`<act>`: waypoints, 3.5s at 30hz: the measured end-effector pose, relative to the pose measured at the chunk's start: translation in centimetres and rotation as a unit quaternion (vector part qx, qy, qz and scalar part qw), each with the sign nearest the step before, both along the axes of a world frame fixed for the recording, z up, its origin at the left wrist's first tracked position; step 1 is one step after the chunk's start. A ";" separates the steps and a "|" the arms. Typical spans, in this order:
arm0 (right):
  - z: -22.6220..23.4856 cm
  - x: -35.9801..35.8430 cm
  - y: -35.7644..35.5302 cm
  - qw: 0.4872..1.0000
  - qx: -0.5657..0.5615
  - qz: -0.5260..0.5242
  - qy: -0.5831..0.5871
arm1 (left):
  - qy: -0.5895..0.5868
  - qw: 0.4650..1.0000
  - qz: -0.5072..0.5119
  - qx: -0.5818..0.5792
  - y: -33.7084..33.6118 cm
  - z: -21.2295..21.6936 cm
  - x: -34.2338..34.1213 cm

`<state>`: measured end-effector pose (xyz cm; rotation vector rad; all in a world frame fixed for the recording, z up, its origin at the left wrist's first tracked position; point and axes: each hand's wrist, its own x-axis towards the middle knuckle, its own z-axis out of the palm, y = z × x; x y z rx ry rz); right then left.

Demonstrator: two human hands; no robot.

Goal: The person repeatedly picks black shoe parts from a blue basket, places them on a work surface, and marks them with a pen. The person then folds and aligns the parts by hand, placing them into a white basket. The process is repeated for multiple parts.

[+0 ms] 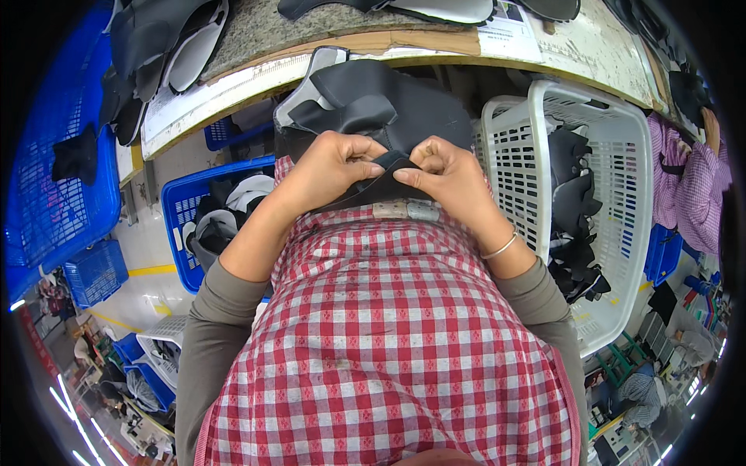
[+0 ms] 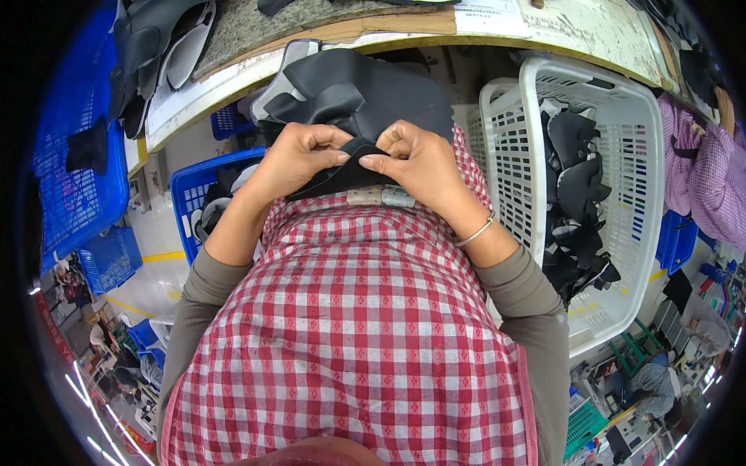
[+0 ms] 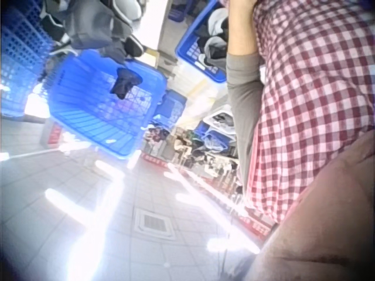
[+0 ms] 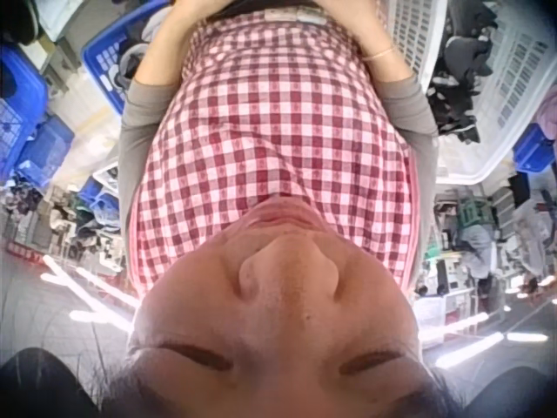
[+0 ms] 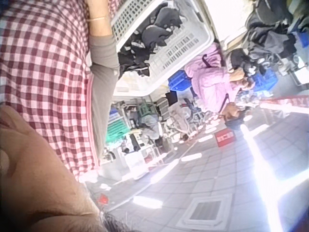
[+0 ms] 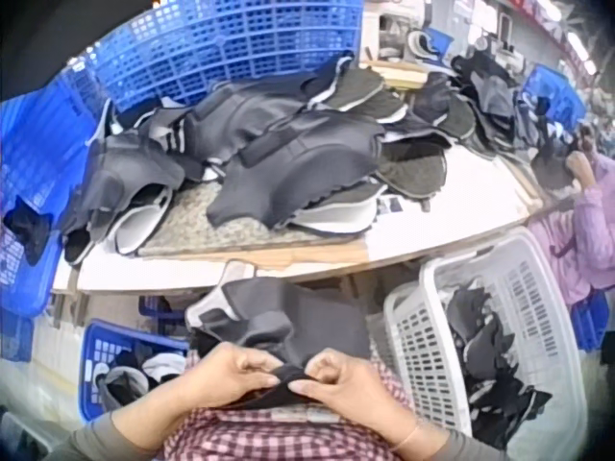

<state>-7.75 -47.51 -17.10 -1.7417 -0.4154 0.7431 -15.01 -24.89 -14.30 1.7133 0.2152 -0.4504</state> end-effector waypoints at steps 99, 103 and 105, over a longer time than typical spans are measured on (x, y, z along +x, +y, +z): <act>6.6 6.0 -0.9 0.953 0.007 0.167 -0.253 | -0.163 0.979 0.008 0.121 -0.6 7.4 1.6; 7.7 5.4 -0.1 0.956 0.003 0.166 -0.241 | -0.137 0.985 0.053 0.087 -1.0 7.3 1.5; 7.8 4.9 0.4 0.942 -0.009 0.145 -0.302 | -0.128 0.987 0.056 0.082 -1.0 7.4 1.4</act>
